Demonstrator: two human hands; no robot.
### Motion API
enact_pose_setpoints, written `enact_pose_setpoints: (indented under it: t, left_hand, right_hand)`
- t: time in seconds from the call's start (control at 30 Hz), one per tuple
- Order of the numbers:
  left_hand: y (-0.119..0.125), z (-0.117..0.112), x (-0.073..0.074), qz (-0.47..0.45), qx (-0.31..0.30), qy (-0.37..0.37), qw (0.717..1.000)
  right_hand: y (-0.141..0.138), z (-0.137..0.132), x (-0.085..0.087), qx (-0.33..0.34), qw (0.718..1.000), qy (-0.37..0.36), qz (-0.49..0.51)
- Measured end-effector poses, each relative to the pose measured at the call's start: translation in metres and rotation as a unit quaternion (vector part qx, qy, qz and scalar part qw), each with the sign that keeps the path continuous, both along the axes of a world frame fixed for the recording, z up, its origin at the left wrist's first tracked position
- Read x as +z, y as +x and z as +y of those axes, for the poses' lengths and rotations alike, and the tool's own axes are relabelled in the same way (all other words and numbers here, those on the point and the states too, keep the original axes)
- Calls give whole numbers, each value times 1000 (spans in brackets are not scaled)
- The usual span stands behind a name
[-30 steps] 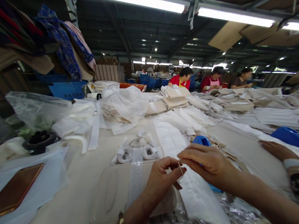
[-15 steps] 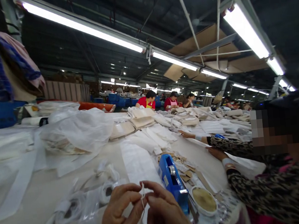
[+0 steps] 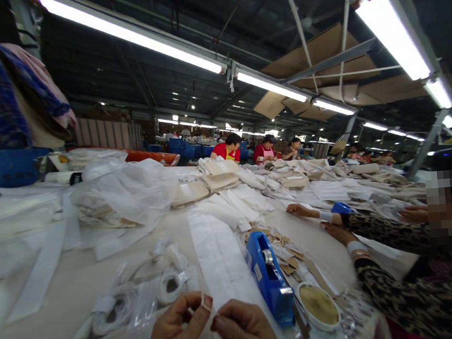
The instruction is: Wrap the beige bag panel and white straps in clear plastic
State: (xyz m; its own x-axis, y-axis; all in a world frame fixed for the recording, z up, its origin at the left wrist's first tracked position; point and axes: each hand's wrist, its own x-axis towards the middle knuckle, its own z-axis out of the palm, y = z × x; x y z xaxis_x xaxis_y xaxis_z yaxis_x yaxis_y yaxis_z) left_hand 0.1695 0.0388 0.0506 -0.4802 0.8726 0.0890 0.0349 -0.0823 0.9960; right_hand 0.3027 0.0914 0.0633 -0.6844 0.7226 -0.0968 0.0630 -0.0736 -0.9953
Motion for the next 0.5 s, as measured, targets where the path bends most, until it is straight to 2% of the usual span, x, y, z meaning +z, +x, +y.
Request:
enact_pose_setpoints:
  t: [0.1,0.17,0.23,0.33,0.5]
  left_hand:
    - [-18,-6,-11,185,21,30,982]
    - [-37,-9,-15,307,77,35,948]
    - [-56,-7,-16,402,130,-34,906]
    - [-80,13,-13,454,119,-175,865]
    - [-106,68,-4,471,53,-237,848]
  right_hand:
    - [10,4,7,-35,998,21,-53]
    - [15,10,13,-47,995,33,-79]
    - [14,21,20,-40,994,49,-90]
    - [-2,42,25,-34,991,91,-90]
    - [-52,77,28,-68,964,215,-142]
